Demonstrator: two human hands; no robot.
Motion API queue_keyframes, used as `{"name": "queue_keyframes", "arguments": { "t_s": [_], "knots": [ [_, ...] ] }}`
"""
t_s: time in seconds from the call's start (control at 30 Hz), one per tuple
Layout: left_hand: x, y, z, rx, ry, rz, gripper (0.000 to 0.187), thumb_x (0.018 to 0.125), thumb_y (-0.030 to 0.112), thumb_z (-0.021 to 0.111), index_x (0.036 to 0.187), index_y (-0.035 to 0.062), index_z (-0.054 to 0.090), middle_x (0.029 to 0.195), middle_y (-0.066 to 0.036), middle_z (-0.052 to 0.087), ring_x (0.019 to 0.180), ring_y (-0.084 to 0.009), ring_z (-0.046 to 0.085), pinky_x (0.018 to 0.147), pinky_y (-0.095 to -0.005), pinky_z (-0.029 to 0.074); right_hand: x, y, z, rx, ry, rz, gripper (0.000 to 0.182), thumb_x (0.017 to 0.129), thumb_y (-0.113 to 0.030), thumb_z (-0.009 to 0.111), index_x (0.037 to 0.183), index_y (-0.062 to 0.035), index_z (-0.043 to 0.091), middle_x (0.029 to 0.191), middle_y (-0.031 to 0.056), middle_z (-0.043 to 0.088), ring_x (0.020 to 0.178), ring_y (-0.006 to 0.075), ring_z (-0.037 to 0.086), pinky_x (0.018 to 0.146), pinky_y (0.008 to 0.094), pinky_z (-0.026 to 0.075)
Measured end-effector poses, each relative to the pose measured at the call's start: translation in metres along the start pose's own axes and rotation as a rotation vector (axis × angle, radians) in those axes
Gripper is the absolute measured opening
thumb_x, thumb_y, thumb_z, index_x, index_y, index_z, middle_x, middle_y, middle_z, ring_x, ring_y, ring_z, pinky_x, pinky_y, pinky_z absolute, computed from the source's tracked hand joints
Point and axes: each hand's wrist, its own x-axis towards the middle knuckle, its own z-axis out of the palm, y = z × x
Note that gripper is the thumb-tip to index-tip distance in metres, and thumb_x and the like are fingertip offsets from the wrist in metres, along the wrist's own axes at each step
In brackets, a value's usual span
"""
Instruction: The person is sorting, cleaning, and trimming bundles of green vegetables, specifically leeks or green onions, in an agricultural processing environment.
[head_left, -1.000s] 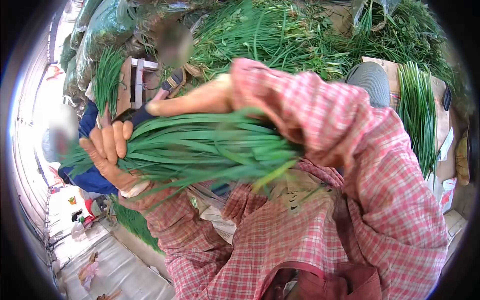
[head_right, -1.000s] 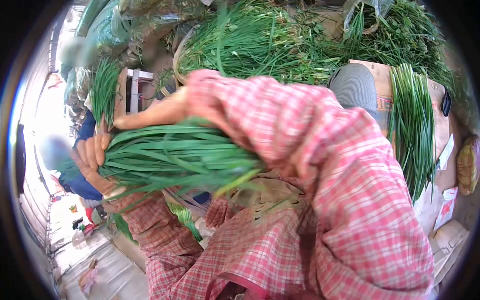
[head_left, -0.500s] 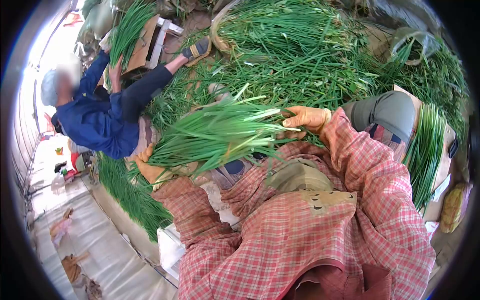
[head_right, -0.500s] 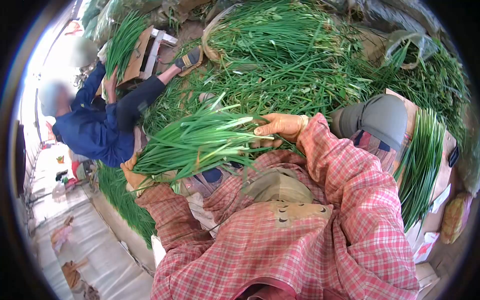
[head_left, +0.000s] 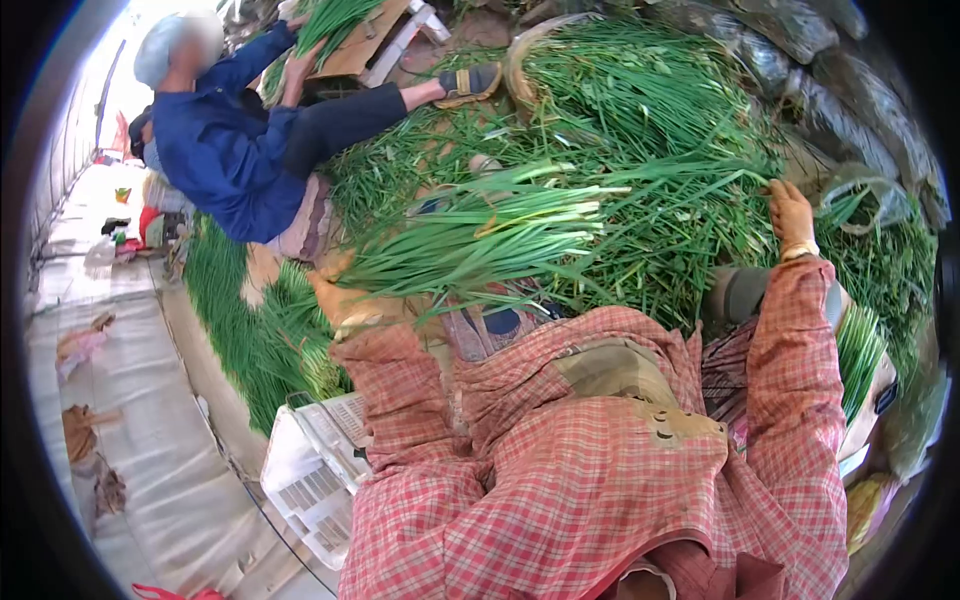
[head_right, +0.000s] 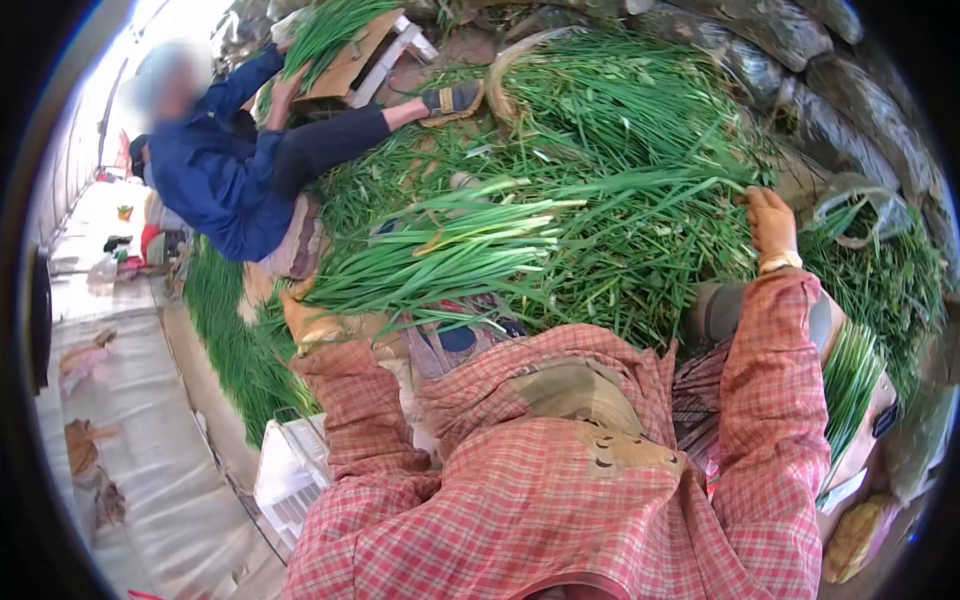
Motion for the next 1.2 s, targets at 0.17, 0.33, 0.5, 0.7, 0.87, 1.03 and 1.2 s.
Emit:
{"name": "queue_keyframes", "arguments": {
  "t_s": [0.17, 0.33, 0.5, 0.7, 0.87, 1.03, 1.2],
  "knots": [
    [0.005, -0.011, 0.003, 0.994, 0.477, 0.552, 0.023, 0.079, 0.027, 0.056, 0.073, 0.0068, 0.046, 0.082, -0.006, 0.057, 0.068, -0.0107, 0.053, 0.053, -0.0279, 0.042, -0.022, -0.028, 0.058, -0.137, 0.060, -0.495, 0.022, 0.082, -0.025, 0.061, 0.096, -0.0083, 0.063, 0.065, -0.0035, 0.053, 0.061, 0.0081, 0.046, 0.055, 0.0209, 0.037],
    [0.128, -0.062, -0.027, 0.675, 1.243, 0.302, 0.029, 0.082, 0.033, 0.050, 0.066, 0.0090, 0.046, 0.069, -0.005, 0.053, 0.065, -0.0143, 0.053, 0.057, -0.0350, 0.044, -0.140, -0.111, 0.196, -0.614, -0.622, -1.013, 0.066, 0.065, -0.028, 0.072, 0.123, -0.0159, 0.044, 0.116, 0.0100, 0.051, 0.095, 0.0288, 0.057, 0.078, 0.0386, 0.047],
    [0.057, -0.027, -0.038, 0.354, 0.486, 0.292, 0.035, 0.085, 0.037, 0.046, 0.059, 0.0135, 0.047, 0.063, 0.000, 0.052, 0.061, -0.0132, 0.051, 0.060, -0.0304, 0.045, -0.173, -0.107, 0.278, -0.752, -0.759, -1.029, 0.047, 0.069, -0.023, 0.069, 0.112, -0.0150, 0.054, 0.104, 0.0071, 0.057, 0.086, 0.0286, 0.058, 0.074, 0.0353, 0.047],
    [-0.023, 0.029, 0.027, 0.611, 0.437, 0.291, 0.035, 0.085, 0.040, 0.046, 0.063, 0.0128, 0.048, 0.070, 0.001, 0.055, 0.063, -0.0128, 0.050, 0.058, -0.0276, 0.045, -0.127, -0.087, 0.263, 0.216, -0.792, -0.249, 0.030, 0.079, -0.034, 0.062, 0.087, -0.0050, 0.062, 0.066, 0.0001, 0.055, 0.065, 0.0142, 0.055, 0.057, 0.0273, 0.044],
    [-0.019, 0.004, 0.008, 0.078, 0.325, 0.101, 0.035, 0.085, 0.040, 0.045, 0.064, 0.0125, 0.048, 0.071, 0.001, 0.055, 0.063, -0.0131, 0.050, 0.059, -0.0280, 0.045, -0.091, -0.099, 0.203, 0.602, -0.589, 0.078, 0.027, 0.085, -0.035, 0.055, 0.081, -0.0087, 0.060, 0.060, -0.0063, 0.046, 0.056, 0.0080, 0.045, 0.048, 0.0232, 0.037],
    [-0.024, -0.013, -0.005, -0.055, 0.269, 0.005, 0.034, 0.085, 0.040, 0.045, 0.065, 0.0122, 0.048, 0.071, 0.001, 0.055, 0.064, -0.0134, 0.051, 0.059, -0.0285, 0.045, -0.043, -0.085, 0.092, 0.676, -0.346, -0.031, 0.027, 0.085, -0.035, 0.055, 0.089, -0.0086, 0.059, 0.065, -0.0027, 0.049, 0.051, 0.0081, 0.043, 0.045, 0.0215, 0.037],
    [-0.030, -0.020, -0.013, -0.070, 0.249, -0.021, 0.034, 0.085, 0.040, 0.045, 0.066, 0.0120, 0.048, 0.072, 0.000, 0.055, 0.064, -0.0137, 0.051, 0.059, -0.0289, 0.046, -0.053, -0.021, 0.066, -1.359, -0.365, -0.200, 0.079, 0.067, -0.042, 0.069, 0.125, 0.0013, 0.038, 0.112, 0.0170, 0.056, 0.098, 0.0250, 0.057, 0.084, 0.0345, 0.045]
  ]
}}
